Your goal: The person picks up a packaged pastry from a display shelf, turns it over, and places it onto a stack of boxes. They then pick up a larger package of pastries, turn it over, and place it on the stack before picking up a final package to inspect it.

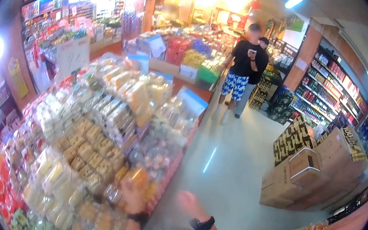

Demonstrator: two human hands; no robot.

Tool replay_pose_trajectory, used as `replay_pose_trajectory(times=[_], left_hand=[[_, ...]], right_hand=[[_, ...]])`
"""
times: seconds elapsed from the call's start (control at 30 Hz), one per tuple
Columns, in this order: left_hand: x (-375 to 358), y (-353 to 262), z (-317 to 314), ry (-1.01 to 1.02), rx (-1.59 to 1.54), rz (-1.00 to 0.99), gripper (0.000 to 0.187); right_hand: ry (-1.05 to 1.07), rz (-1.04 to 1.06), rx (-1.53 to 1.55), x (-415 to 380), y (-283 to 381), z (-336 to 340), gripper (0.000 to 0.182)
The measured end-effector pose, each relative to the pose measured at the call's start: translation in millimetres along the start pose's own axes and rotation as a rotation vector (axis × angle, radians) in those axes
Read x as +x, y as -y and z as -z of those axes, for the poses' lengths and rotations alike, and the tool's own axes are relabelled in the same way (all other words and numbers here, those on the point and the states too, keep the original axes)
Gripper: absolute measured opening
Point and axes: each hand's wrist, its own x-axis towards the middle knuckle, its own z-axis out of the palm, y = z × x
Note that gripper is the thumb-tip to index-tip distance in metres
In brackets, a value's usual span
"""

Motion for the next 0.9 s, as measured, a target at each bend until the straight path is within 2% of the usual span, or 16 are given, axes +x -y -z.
replay_pose_trajectory(times=[0.03, 0.07, 0.13, 0.23, 0.33, 0.37, 0.4, 0.47, 0.57, 0.67, 0.7, 0.8, 0.83, 0.9], left_hand=[[-11, -19, 2, 0.051, -0.063, 0.126, 0.031], [-19, 3, 6, 0.076, 0.061, 0.004, 0.030], [-47, -71, 9, 0.247, -0.244, 0.248, 0.029], [-75, -49, 14, 0.419, -0.316, 0.280, 0.025], [-101, -67, 14, 0.471, -0.241, 0.184, 0.025], [-110, -78, 13, 0.518, -0.290, 0.223, 0.026], [-116, -86, 13, 0.548, -0.203, 0.224, 0.027], [-132, -104, 5, 0.595, -0.309, 0.227, 0.028], [-150, -126, -8, 0.732, -0.264, 0.149, 0.029], [-179, -146, -29, 0.874, -0.299, 0.166, 0.031], [-191, -154, -35, 0.952, -0.274, 0.272, 0.035], [-239, -182, -53, 1.091, -0.278, 0.382, 0.036], [-258, -149, -69, 1.147, -0.266, 0.262, 0.037], [-301, -153, -72, 1.247, -0.215, 0.337, 0.036]], right_hand=[[-0.038, 0.015, -0.187, -11, 24, 0, 0.032], [-0.086, 0.033, -0.228, -20, 24, 1, 0.034], [-0.195, 0.070, -0.308, -35, 22, 9, 0.039], [-0.337, 0.031, -0.234, -63, 24, 21, 0.043], [-0.369, -0.046, -0.138, -91, 17, 28, 0.050], [-0.353, -0.039, -0.102, -100, 19, 28, 0.051], [-0.357, -0.057, -0.017, -112, 20, 24, 0.051], [-0.361, -0.070, 0.132, -132, 30, 26, 0.049], [-0.466, -0.052, 0.264, -163, 32, 36, 0.046], [-0.588, -0.033, 0.244, -199, 23, 63, 0.038], [-0.636, -0.024, 0.260, -213, 22, 74, 0.036], [-0.772, -0.028, 0.272, -269, 21, 105, 0.033], [-0.824, -0.037, 0.272, -289, 16, 112, 0.033], [-0.915, -0.023, 0.365, -337, -4, 121, 0.031]])
